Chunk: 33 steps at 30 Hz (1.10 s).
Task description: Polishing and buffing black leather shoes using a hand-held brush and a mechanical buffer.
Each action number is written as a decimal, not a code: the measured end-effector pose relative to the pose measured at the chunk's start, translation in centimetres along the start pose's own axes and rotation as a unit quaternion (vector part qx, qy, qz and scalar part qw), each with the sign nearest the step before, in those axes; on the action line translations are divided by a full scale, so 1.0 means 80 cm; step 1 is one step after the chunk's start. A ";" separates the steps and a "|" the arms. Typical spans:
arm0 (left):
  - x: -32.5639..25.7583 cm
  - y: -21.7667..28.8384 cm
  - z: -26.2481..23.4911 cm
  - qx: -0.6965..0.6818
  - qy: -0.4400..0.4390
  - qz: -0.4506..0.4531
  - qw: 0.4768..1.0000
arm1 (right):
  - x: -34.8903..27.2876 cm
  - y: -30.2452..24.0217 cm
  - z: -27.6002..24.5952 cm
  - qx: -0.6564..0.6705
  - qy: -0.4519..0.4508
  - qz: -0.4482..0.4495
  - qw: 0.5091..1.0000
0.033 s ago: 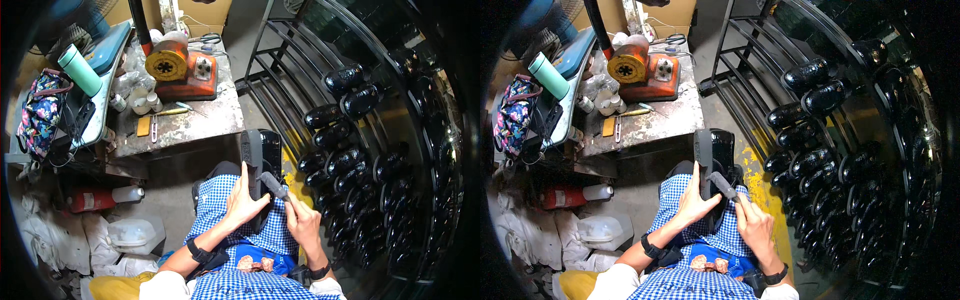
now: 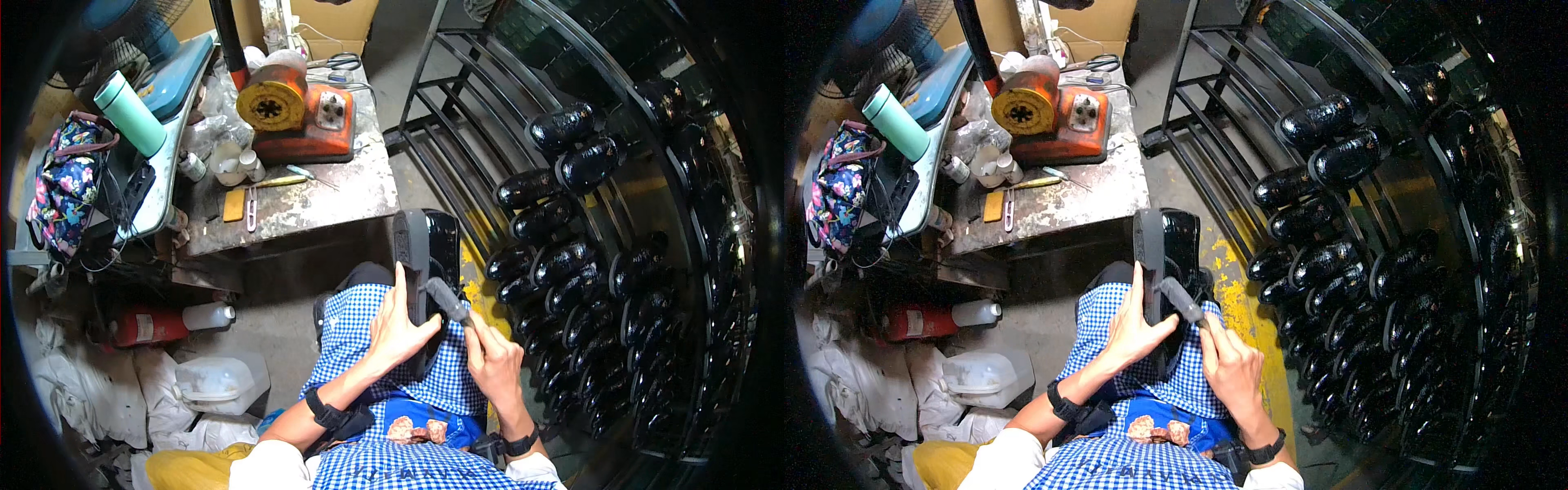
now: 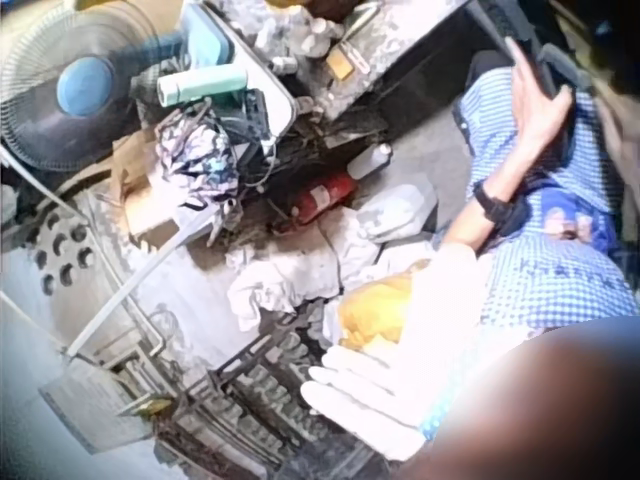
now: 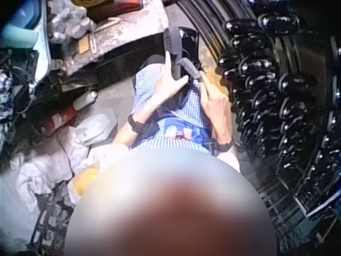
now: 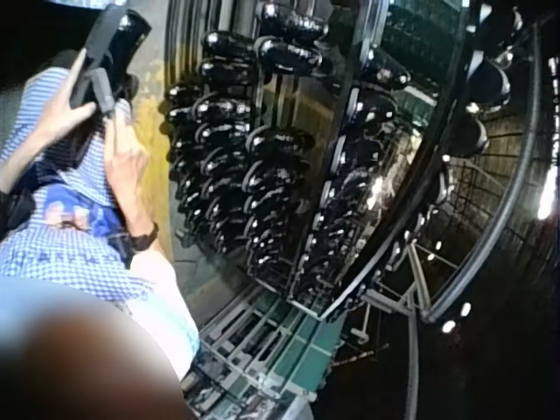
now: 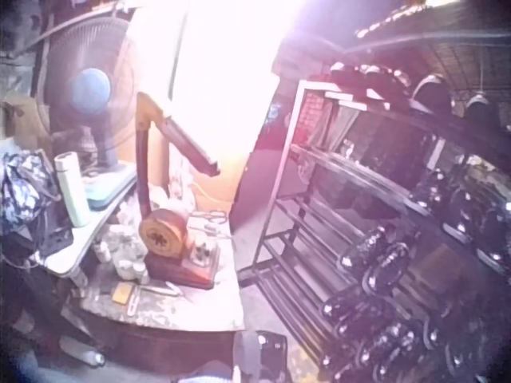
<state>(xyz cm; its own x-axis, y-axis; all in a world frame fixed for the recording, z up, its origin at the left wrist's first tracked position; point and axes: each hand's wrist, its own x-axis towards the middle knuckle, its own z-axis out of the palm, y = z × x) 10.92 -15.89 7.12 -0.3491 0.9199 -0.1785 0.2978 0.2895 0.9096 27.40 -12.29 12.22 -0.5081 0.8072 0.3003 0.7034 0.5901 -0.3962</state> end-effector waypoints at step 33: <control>0.033 0.035 -0.002 -0.418 -0.100 0.114 0.895 | -0.037 0.026 0.024 0.340 0.122 0.225 0.905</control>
<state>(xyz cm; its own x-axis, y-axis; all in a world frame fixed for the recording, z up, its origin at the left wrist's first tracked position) 10.67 -12.72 9.30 -0.1721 0.9832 0.0604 -0.4585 -0.1342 0.8785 29.43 -13.42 8.86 -0.0626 0.9900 0.1261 0.3008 0.1392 -0.9435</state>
